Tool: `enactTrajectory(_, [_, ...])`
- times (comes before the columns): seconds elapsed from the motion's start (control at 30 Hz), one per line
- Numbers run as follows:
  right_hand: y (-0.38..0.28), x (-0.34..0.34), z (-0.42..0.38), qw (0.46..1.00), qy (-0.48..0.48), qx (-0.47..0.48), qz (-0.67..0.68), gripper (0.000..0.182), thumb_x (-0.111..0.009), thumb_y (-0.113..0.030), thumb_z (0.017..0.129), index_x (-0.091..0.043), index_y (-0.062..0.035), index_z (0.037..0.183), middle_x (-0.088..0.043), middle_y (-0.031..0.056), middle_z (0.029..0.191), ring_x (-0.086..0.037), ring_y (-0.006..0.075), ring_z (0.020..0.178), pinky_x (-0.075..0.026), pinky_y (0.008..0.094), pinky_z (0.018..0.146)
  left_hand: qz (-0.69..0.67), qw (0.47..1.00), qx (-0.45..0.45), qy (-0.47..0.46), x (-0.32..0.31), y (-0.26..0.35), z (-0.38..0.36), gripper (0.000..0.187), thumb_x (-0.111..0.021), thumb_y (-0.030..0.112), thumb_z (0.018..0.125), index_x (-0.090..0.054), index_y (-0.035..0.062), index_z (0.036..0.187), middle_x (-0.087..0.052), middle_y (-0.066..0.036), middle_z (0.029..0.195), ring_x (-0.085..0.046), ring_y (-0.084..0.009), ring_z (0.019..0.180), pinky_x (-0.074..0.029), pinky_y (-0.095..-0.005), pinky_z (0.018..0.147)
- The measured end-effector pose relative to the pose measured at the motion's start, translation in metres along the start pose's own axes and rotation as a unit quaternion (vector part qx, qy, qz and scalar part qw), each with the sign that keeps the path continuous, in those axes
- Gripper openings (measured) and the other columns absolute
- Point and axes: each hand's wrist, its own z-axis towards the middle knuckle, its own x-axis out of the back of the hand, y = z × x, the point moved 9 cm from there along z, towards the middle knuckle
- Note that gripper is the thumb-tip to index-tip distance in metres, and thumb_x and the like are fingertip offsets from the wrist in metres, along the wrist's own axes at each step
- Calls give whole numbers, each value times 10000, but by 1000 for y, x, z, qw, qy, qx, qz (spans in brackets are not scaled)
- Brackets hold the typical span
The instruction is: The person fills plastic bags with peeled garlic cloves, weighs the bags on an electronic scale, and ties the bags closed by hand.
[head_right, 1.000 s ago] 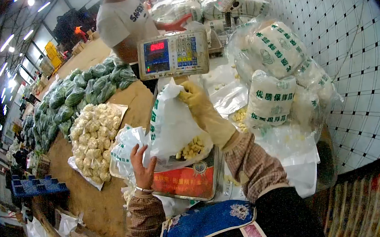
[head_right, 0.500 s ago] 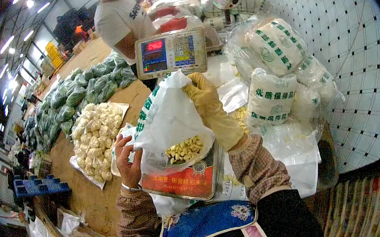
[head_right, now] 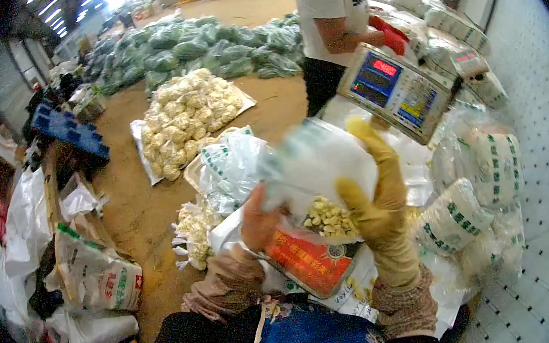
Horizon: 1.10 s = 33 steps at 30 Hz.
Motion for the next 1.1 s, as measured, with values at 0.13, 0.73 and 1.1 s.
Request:
enactTrajectory(0.13, [-16,-2,-7,984,-52,54,-161,507,-587,-271,787,-424,21,1169,-458,151,1186,-415,239,1116,-283,344,969,-309,890,247,226,84,-75,9,370,-544,171,837,-395,19,1139,-576,-91,826,-581,-155,665,-480,-245,549])
enactTrajectory(0.73, [95,181,-248,854,205,-343,-335,576,-588,-123,760,-325,-27,1263,-510,166,1120,-497,275,1020,-403,331,865,-388,732,537,160,102,-324,-86,454,-583,293,797,-429,54,1151,-432,-103,1169,-492,-273,932,-450,-369,785])
enactTrajectory(1.1, [183,121,-286,874,-53,-332,-352,643,-617,-254,717,-343,-16,1247,-411,202,1203,-375,331,1126,-302,370,963,-401,823,395,-72,42,-116,-30,315,-456,249,882,-451,38,1116,-521,-104,1080,-532,-202,928,-453,-313,797])
